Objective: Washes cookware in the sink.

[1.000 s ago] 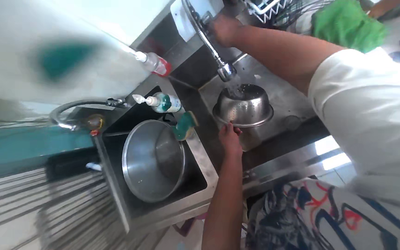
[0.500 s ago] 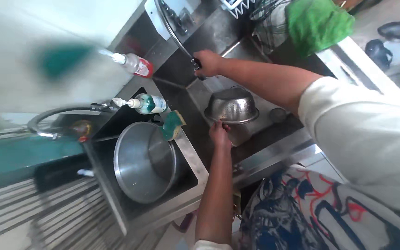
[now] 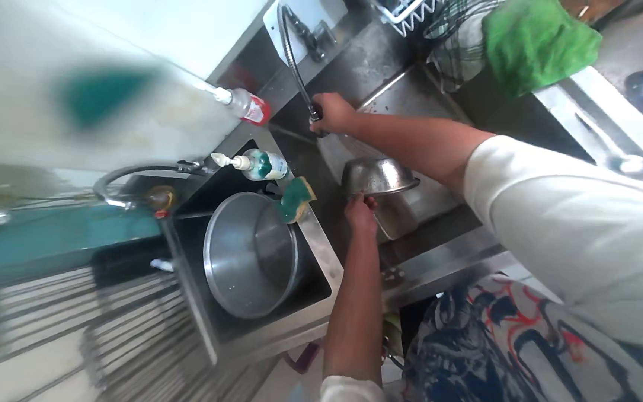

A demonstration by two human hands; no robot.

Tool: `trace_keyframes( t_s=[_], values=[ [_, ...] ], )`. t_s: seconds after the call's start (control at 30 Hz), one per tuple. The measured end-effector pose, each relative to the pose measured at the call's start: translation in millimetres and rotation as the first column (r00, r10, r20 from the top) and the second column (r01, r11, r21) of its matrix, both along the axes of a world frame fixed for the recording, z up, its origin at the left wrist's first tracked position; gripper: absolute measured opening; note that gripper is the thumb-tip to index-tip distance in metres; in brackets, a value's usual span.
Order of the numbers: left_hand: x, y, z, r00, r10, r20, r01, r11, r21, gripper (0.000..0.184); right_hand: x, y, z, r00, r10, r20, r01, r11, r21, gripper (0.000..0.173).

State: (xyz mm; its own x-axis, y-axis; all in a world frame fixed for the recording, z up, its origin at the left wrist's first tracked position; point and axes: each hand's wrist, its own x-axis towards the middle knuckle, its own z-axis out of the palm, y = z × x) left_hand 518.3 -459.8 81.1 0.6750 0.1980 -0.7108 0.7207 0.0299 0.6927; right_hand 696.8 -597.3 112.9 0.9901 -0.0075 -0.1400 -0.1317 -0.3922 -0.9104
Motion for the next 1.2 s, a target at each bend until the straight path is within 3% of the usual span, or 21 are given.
trace_keyframes(
  t_s=[0.27, 0.57, 0.83, 0.93, 1.2],
  values=[
    [5, 9, 15, 1.0, 0.02, -0.003, -0.02, 0.999, -0.039, 0.018, 63, 20, -40, 0.994, -0.074, 0.083, 0.083, 0.991, -0.105, 0.051],
    [8, 14, 9, 1.0, 0.013, -0.014, -0.014, 0.997, -0.079, 0.02, 62, -48, -65, 0.993, 0.014, 0.113, 0.036, 0.902, -0.431, 0.05],
    [-2, 13, 1, 0.998, 0.002, -0.066, -0.008, 0.996, -0.089, 0.019, 42, -104, -51, 0.997, 0.027, 0.068, 0.02, 0.798, -0.602, 0.043],
    [-1, 14, -1, 0.998, 0.001, -0.07, -0.007, 0.996, -0.087, 0.018, 42, -99, -51, 0.998, 0.003, 0.069, 0.037, 0.821, -0.57, 0.043],
    [-3, 19, -6, 0.996, -0.021, -0.087, 0.019, 1.0, -0.023, 0.023, 40, -27, -51, 0.991, -0.015, 0.136, 0.048, 0.968, -0.246, 0.05]
  ],
)
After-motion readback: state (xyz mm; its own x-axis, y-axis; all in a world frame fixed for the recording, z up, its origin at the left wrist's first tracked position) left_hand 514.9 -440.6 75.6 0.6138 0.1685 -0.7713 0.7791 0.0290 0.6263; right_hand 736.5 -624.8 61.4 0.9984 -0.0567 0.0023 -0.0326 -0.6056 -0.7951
